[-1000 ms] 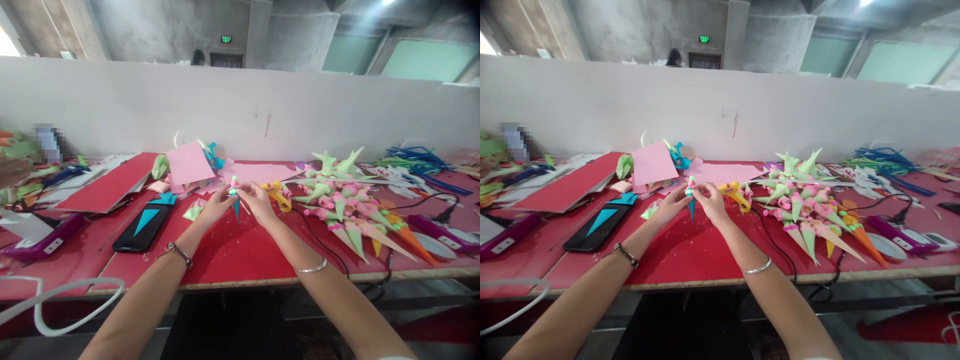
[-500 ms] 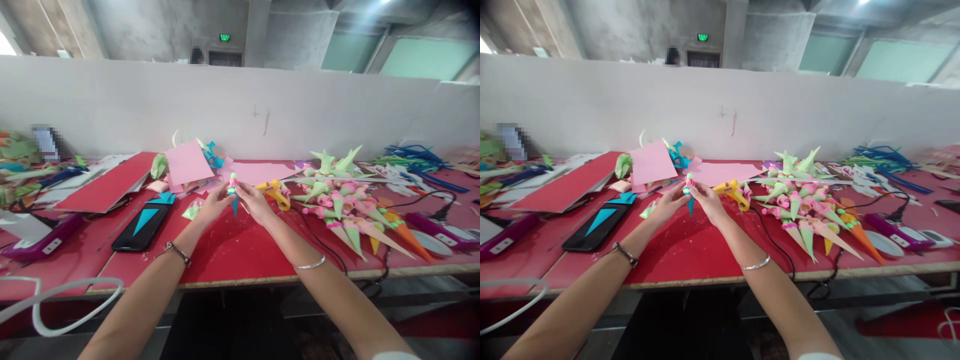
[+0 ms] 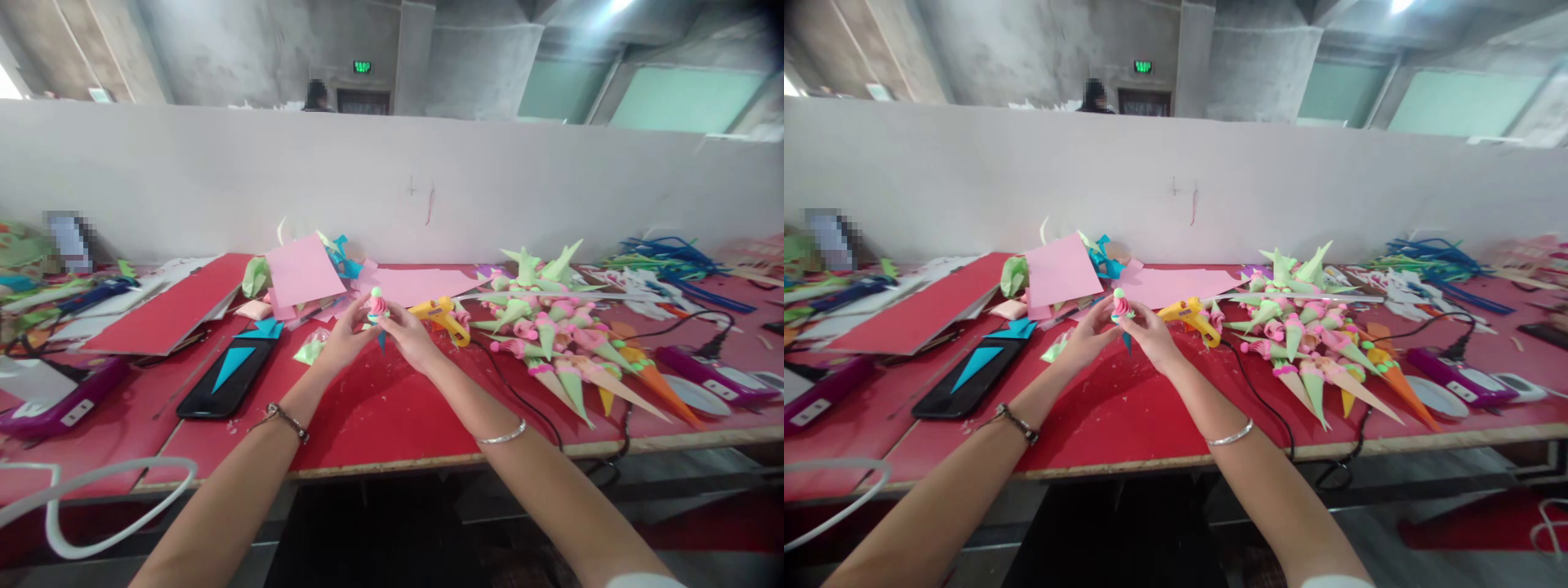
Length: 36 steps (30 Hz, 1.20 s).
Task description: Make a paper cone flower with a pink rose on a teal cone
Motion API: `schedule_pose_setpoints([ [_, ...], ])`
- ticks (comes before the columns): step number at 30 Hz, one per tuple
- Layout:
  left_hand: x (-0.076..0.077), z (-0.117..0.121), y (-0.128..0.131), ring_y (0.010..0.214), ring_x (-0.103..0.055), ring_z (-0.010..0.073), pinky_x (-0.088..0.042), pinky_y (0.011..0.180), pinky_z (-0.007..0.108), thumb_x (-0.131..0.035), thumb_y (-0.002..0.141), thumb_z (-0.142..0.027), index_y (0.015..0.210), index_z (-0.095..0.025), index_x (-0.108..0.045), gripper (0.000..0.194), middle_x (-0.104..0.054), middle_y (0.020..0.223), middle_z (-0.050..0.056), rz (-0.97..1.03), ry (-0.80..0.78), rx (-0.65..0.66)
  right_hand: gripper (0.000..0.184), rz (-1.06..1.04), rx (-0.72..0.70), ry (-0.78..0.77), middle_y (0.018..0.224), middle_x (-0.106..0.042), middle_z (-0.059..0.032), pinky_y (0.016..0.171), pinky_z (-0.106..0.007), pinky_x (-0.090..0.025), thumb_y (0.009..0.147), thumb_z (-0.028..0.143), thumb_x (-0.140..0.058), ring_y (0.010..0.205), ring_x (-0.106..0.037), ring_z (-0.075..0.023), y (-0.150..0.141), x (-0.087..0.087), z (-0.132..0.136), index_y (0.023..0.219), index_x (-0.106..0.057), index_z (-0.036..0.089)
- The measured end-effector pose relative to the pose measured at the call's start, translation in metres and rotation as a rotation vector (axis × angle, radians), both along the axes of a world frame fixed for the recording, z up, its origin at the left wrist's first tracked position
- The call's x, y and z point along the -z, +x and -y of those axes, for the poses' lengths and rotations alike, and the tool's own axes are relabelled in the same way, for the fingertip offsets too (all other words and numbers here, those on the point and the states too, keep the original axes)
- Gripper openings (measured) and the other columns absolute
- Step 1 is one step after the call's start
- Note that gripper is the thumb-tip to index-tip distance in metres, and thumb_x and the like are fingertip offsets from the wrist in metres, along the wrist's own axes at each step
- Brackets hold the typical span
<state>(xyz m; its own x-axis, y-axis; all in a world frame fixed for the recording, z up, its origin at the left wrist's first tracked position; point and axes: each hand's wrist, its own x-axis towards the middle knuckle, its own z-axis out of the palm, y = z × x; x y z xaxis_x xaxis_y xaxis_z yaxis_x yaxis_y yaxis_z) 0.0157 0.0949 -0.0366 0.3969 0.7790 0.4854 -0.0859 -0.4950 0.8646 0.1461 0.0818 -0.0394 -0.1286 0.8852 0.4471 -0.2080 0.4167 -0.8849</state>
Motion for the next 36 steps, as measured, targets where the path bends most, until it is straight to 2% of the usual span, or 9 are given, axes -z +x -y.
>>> schedule_pose_setpoints([
  [4,0.001,0.002,0.000,0.106,-0.049,0.0192,-0.045,0.080,0.029,-0.055,0.070,-0.019,0.128,-0.019,-0.026,0.065,-0.050,0.116,0.012,0.007,-0.009,-0.026,0.033,0.079,0.074,0.028,0.103,-0.059,-0.0016,0.087,-0.033,-0.041,0.070,0.028,-0.059,0.097,-0.054,-0.0171,0.000,-0.002,0.003,0.103,-0.055,0.023],
  [8,0.005,0.003,0.001,0.102,-0.049,0.0184,-0.044,0.080,0.029,-0.057,0.068,-0.016,0.127,-0.019,-0.027,0.067,-0.046,0.118,0.011,-0.073,0.120,-0.132,0.038,0.114,0.102,0.070,0.107,-0.055,-0.0015,0.087,-0.031,-0.042,0.068,0.025,-0.061,0.098,-0.052,-0.0167,0.001,-0.002,0.004,0.105,-0.052,0.025],
  [13,0.005,0.002,0.002,0.080,-0.054,0.0151,-0.045,0.066,0.026,-0.052,0.071,-0.016,0.105,-0.014,-0.050,0.034,-0.057,0.095,0.007,-0.297,0.268,-0.275,0.037,0.151,0.118,0.154,0.105,-0.053,-0.0008,0.087,-0.029,-0.042,0.069,0.023,-0.061,0.098,-0.051,-0.0150,0.003,-0.002,0.003,0.104,-0.051,0.027],
  [17,0.003,0.002,0.000,0.070,-0.053,0.0144,-0.044,0.061,0.026,-0.048,0.070,-0.011,0.094,-0.013,-0.056,0.025,-0.058,0.085,0.006,-0.356,0.285,-0.293,0.036,0.251,0.129,0.224,0.105,-0.052,-0.0014,0.088,-0.029,-0.040,0.070,0.022,-0.059,0.099,-0.050,-0.0154,0.003,-0.004,0.004,0.105,-0.051,0.026],
  [20,0.003,0.003,-0.002,0.073,-0.054,0.0164,-0.043,0.066,0.028,-0.048,0.067,-0.008,0.092,-0.013,-0.056,0.027,-0.059,0.087,0.006,-0.386,0.303,-0.290,0.041,0.356,0.169,0.296,0.107,-0.050,-0.0027,0.089,-0.031,-0.039,0.069,0.019,-0.060,0.100,-0.049,-0.0161,0.004,-0.007,0.008,0.109,-0.049,0.025],
  [24,0.001,0.005,-0.006,0.082,-0.054,0.0197,-0.042,0.073,0.031,-0.049,0.064,-0.007,0.096,-0.016,-0.054,0.034,-0.060,0.091,0.006,-0.429,0.316,-0.255,0.037,0.491,0.214,0.358,0.097,-0.051,-0.0028,0.087,-0.032,-0.038,0.068,0.021,-0.062,0.095,-0.049,-0.0171,0.004,-0.012,0.011,0.104,-0.055,0.025],
  [28,-0.002,0.007,-0.007,0.080,-0.054,0.0193,-0.042,0.071,0.031,-0.049,0.066,-0.010,0.100,-0.016,-0.051,0.035,-0.059,0.091,0.005,-0.442,0.309,-0.250,0.032,0.481,0.246,0.378,0.095,-0.050,-0.0030,0.084,-0.032,-0.039,0.068,0.022,-0.063,0.093,-0.049,-0.0174,0.004,-0.016,0.013,0.100,-0.057,0.025],
  [33,-0.004,0.008,-0.007,0.075,-0.052,0.0191,-0.042,0.067,0.028,-0.047,0.067,-0.013,0.089,-0.016,-0.052,0.023,-0.056,0.083,0.004,-0.437,0.310,-0.261,0.023,0.473,0.265,0.406,0.090,-0.052,-0.0025,0.080,-0.031,-0.040,0.069,0.024,-0.062,0.089,-0.049,-0.0177,0.000,-0.021,0.021,0.091,-0.056,0.023],
  [36,-0.004,0.009,-0.007,0.079,-0.053,0.0208,-0.043,0.070,0.028,-0.045,0.065,-0.010,0.088,-0.016,-0.052,0.025,-0.056,0.087,0.006,-0.439,0.325,-0.232,0.028,0.471,0.295,0.400,0.089,-0.050,-0.0027,0.079,-0.032,-0.040,0.065,0.023,-0.065,0.087,-0.048,-0.0180,-0.003,-0.021,0.025,0.089,-0.052,0.021],
])
